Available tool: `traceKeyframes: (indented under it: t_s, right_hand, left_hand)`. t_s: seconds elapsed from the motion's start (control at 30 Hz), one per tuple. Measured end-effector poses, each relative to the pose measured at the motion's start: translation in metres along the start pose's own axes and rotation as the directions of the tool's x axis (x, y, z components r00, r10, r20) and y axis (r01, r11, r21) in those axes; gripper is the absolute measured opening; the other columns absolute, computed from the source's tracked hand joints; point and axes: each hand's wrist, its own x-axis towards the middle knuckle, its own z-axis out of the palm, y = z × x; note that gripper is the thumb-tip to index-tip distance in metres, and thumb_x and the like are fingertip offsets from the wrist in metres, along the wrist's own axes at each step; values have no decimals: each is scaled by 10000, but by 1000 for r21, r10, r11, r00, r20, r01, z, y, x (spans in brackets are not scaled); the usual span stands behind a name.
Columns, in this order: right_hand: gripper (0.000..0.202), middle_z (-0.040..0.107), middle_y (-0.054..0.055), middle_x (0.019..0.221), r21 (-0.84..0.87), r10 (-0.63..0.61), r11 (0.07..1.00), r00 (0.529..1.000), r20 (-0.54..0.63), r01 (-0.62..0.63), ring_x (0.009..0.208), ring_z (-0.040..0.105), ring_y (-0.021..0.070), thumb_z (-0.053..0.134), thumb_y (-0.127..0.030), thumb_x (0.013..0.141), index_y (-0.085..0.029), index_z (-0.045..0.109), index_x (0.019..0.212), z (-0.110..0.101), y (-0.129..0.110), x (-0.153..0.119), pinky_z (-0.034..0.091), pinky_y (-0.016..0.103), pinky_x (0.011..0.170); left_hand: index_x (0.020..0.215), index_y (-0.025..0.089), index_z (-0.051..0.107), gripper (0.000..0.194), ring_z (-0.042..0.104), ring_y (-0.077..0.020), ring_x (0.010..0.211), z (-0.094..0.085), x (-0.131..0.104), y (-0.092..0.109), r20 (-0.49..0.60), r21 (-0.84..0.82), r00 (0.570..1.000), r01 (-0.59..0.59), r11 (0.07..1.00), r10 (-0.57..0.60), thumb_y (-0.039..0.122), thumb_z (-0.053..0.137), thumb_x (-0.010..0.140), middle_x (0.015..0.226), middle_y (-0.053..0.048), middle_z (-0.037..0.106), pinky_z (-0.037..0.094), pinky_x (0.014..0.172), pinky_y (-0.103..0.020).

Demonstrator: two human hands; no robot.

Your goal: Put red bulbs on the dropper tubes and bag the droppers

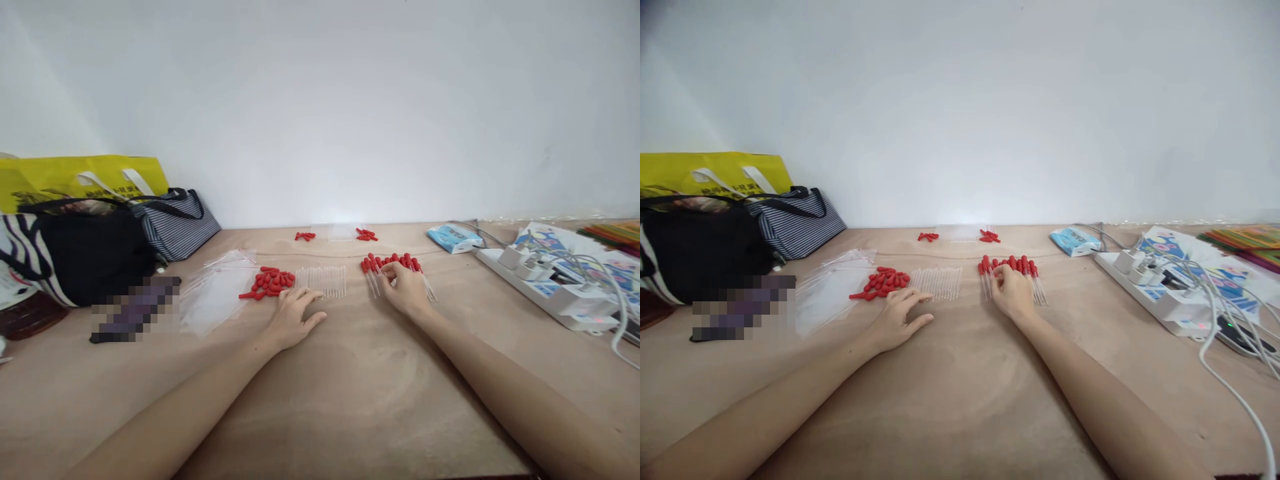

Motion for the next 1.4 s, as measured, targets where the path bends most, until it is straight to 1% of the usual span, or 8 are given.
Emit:
traceKeyframes:
  t_s: [0.13,0.4,0.57,0.7,0.9,1.07,1.23,1.4]
  right_hand:
    - [173,649,31,721,-115,78,990,997,-30,-81,712,567,186,432,-296,767,-180,552,815,12,4,8,302,309,693]
    - [233,650,42,773,-232,72,971,997,29,-63,796,557,196,423,-352,773,-190,586,734,14,-3,11,250,331,733]
    - [289,655,77,804,-272,65,962,983,169,-17,820,558,212,392,-345,788,-184,629,760,21,-35,17,233,358,760]
    - [353,653,114,802,-307,192,947,935,300,-96,796,573,232,403,-406,778,-155,650,761,33,-62,27,229,391,801]
    - [332,650,139,862,-314,280,934,894,349,-170,802,589,239,441,-379,757,-132,650,833,38,-73,37,256,401,807]
    - [315,657,145,847,-280,257,946,899,353,-161,788,596,244,438,-362,756,-145,661,806,38,-71,37,301,399,772]
    - [330,655,156,810,-243,224,959,919,326,-147,769,600,260,412,-358,776,-139,659,770,36,-71,36,326,407,739]
    - [300,646,125,774,-165,133,983,942,309,-85,750,594,213,374,-296,812,-141,616,727,22,-63,31,361,301,648]
  left_hand:
    - [891,194,590,158,559,-176,783,3,1,-2,44,-37,999,-20,999,21,295,529,785,837,-19,609,332,735,-325]
    - [850,184,605,135,550,-160,759,3,2,-6,36,-76,996,-72,994,75,271,521,790,797,-27,601,382,694,-281]
    - [859,186,607,140,549,-167,767,4,2,-6,35,-75,996,-76,994,79,270,523,785,798,-31,600,396,696,-285]
    - [875,188,600,144,552,-163,761,4,2,-4,45,-79,996,-73,994,77,268,517,788,799,-27,607,401,697,-282]
    - [769,183,589,107,532,-203,810,-21,6,-20,-157,172,986,84,982,-56,243,502,787,819,-34,616,375,734,-332]
    - [750,210,593,85,519,-241,861,-47,5,-49,-80,348,979,206,915,-190,270,534,763,861,-37,610,362,706,-344]
    - [748,208,567,80,540,-241,826,-54,3,-58,-30,368,968,243,897,-249,282,537,758,849,-31,629,356,688,-345]
    - [746,185,551,70,552,-200,778,-50,5,-39,-103,189,987,143,972,-125,245,520,764,801,-24,628,375,711,-319]
